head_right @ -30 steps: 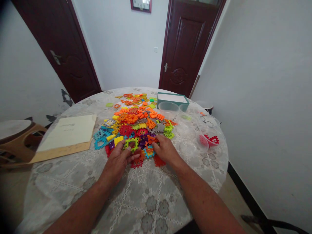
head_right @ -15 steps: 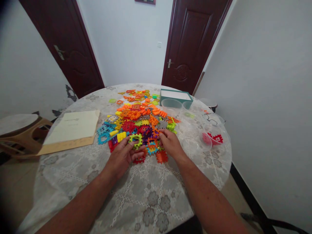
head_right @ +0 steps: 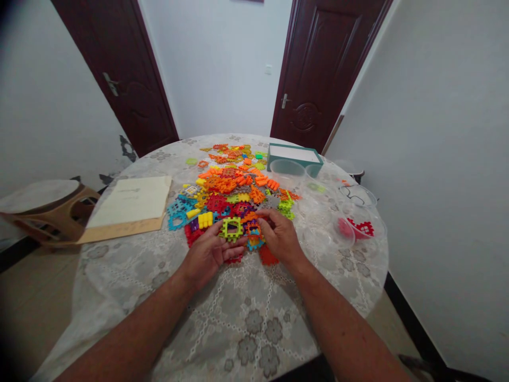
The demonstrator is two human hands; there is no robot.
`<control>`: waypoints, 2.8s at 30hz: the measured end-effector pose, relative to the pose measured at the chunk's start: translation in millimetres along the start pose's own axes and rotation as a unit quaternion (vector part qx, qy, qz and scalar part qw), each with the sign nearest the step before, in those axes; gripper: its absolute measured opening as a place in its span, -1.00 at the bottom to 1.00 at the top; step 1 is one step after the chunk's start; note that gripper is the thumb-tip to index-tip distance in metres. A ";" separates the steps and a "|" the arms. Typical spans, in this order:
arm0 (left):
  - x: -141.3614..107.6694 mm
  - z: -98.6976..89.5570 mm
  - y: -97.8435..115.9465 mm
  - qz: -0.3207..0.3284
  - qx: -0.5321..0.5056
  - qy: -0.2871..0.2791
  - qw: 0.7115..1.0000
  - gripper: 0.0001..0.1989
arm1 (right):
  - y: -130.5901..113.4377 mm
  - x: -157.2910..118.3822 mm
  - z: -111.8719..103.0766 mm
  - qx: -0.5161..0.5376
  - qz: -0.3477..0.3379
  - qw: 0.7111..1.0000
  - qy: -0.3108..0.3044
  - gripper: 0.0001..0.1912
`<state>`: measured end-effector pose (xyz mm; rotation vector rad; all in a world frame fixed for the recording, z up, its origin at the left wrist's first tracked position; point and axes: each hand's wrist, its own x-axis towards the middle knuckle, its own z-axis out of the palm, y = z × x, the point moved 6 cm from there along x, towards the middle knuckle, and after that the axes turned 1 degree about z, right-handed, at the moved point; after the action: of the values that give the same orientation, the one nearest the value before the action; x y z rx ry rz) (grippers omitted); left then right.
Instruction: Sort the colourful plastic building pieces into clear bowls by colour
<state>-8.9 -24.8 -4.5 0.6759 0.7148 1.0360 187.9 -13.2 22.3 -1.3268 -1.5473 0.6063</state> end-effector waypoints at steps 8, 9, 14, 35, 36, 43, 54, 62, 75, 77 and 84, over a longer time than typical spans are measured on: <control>1.1 -0.5 -0.8 0.000 -0.002 0.007 1.000 -0.52 | -16.7 -0.6 1.0 -0.029 -0.070 0.997 -0.035 -0.70; 1.6 -0.5 -0.4 0.002 0.002 0.008 1.000 -0.51 | -16.8 -0.3 1.4 -0.028 -0.075 0.996 -0.037 -0.70; 5.9 -3.6 5.8 0.021 0.029 0.043 0.998 -0.41 | -7.7 2.4 -2.2 -0.025 -0.043 0.998 -0.024 -0.73; 6.1 -6.5 -4.9 0.009 0.100 0.052 0.994 -0.37 | 9.9 5.1 6.3 0.086 0.060 0.993 -0.061 -0.64; 5.0 -6.5 -5.5 0.003 0.109 0.051 0.993 -0.35 | 10.4 5.6 4.7 0.078 0.058 0.993 -0.060 -0.64; 4.4 -10.7 1.8 0.045 0.109 0.077 0.990 -0.41 | 13.0 10.5 -1.7 -0.093 0.007 0.993 -0.067 -0.71; -3.2 3.0 3.2 0.040 0.222 -0.024 0.974 -0.14 | -28.7 0.2 16.7 -0.036 -0.053 0.991 -0.117 -0.77; 6.0 9.7 0.8 0.023 0.247 -0.101 0.964 -0.19 | -42.0 -4.5 0.3 -0.004 0.006 0.983 -0.184 -0.92; -0.7 -0.1 31.4 0.136 0.390 0.012 0.911 -0.49 | 26.1 142.3 -216.5 -0.433 0.122 0.886 0.113 -0.77; 1.1 -1.8 46.3 0.150 0.429 0.020 0.890 -0.49 | 41.7 159.0 -225.0 -0.440 0.150 0.876 0.132 -0.73; 4.2 -13.6 120.9 0.171 0.568 0.053 0.803 -0.52 | 59.9 174.1 -230.1 -0.445 0.190 0.863 0.144 -0.57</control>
<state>-80.5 24.3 80.8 1.8522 1.3599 0.8913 431.3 117.6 124.7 -2.3323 -1.3435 -0.1511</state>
